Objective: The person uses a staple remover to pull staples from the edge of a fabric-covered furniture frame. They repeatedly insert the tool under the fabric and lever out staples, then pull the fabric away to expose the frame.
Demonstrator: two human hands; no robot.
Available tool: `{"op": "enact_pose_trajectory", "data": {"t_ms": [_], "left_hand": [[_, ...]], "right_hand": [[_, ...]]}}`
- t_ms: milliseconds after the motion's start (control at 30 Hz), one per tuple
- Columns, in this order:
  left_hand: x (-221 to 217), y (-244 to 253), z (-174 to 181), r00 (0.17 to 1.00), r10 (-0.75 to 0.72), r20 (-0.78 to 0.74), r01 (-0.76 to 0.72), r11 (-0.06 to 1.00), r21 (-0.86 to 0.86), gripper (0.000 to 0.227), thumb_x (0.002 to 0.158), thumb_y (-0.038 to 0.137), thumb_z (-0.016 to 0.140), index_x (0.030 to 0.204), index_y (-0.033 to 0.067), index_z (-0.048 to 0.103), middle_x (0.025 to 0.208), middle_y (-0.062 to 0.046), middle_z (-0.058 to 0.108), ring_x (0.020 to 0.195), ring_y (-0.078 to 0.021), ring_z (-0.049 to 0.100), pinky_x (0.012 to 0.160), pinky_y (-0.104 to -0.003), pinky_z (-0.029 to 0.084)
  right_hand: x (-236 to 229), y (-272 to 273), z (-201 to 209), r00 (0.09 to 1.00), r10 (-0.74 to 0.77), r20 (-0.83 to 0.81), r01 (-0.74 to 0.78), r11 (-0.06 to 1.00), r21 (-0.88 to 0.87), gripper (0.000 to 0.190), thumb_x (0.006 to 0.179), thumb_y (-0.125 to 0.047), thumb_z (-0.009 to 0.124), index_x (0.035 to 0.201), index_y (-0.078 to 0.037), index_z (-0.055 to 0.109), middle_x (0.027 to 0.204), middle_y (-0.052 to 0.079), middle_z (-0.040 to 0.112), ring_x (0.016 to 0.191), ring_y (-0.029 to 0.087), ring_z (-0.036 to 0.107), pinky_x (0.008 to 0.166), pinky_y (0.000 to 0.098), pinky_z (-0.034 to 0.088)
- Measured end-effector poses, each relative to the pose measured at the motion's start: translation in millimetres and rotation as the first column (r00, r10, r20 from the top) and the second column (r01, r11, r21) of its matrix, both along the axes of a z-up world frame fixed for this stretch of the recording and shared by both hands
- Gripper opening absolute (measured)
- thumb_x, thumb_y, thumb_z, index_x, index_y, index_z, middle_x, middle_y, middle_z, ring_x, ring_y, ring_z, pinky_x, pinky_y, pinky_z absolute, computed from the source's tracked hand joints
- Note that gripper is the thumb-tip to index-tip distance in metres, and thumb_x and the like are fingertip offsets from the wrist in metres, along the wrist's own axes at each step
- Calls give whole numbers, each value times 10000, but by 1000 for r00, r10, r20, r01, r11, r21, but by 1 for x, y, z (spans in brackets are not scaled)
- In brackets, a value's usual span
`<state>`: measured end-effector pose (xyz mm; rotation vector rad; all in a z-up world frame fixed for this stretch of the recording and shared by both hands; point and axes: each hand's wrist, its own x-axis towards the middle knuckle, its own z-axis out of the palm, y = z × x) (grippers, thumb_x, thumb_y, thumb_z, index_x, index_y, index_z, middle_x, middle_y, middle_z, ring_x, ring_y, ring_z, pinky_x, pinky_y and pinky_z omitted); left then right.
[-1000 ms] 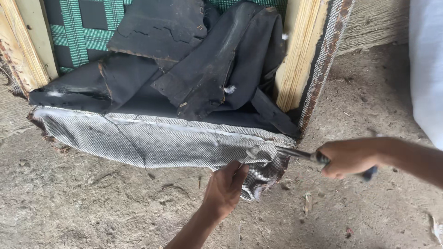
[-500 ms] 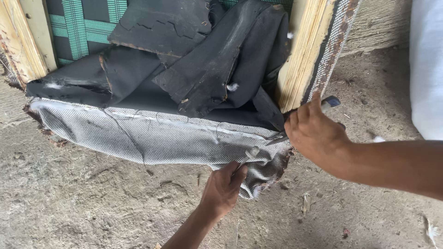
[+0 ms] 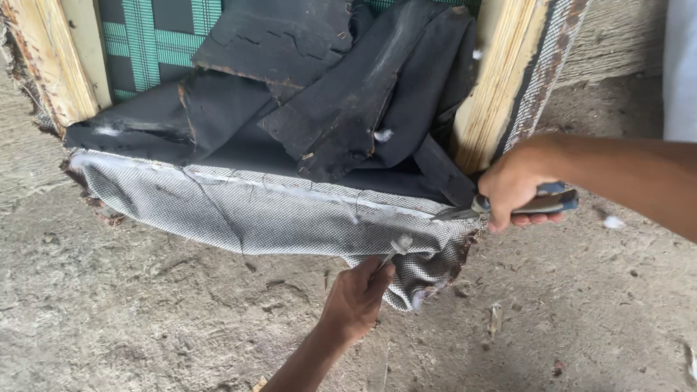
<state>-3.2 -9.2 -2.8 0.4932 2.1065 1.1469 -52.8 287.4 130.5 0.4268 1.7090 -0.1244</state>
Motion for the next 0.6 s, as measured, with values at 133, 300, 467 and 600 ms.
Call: {"op": "enact_pose_trajectory", "data": {"t_ms": [133, 300, 467, 600], "left_hand": [[0, 1, 3, 999, 19, 39, -20, 999, 33, 423, 1064, 452, 409, 836, 137, 576, 582, 23, 502, 440, -86, 368, 400, -324, 330], [-2, 10, 7, 999, 1, 42, 0, 1000, -17, 467, 1064, 497, 391, 829, 140, 580, 590, 9, 501, 452, -101, 383, 420, -329, 346], [-4, 17, 2, 998, -3, 69, 1, 1000, 25, 448, 1054, 483, 399, 837, 136, 580, 611, 14, 521, 474, -92, 407, 415, -317, 364], [-3, 19, -3, 999, -4, 39, 2, 999, 48, 446, 1066, 454, 387, 830, 130, 584, 607, 14, 523, 468, -90, 398, 406, -321, 356]], "right_hand": [[5, 14, -7, 916, -384, 119, 398, 908, -131, 255, 1014, -276, 636, 973, -25, 653, 758, 84, 627, 619, 195, 598, 562, 343, 556], [41, 26, -23, 672, -682, 288, 739, 590, -325, 249, 1017, -238, 592, 1051, -3, 666, 740, 85, 607, 596, 200, 558, 547, 351, 544], [101, -14, -42, 428, -886, 179, 842, 319, -435, 263, 986, -241, 565, 1107, -11, 606, 768, 107, 601, 611, 205, 563, 568, 350, 543], [119, -20, -66, 603, -792, -102, 654, 563, -505, 232, 965, -147, 624, 1174, -133, 525, 813, 82, 574, 669, 166, 569, 608, 298, 541]]}}
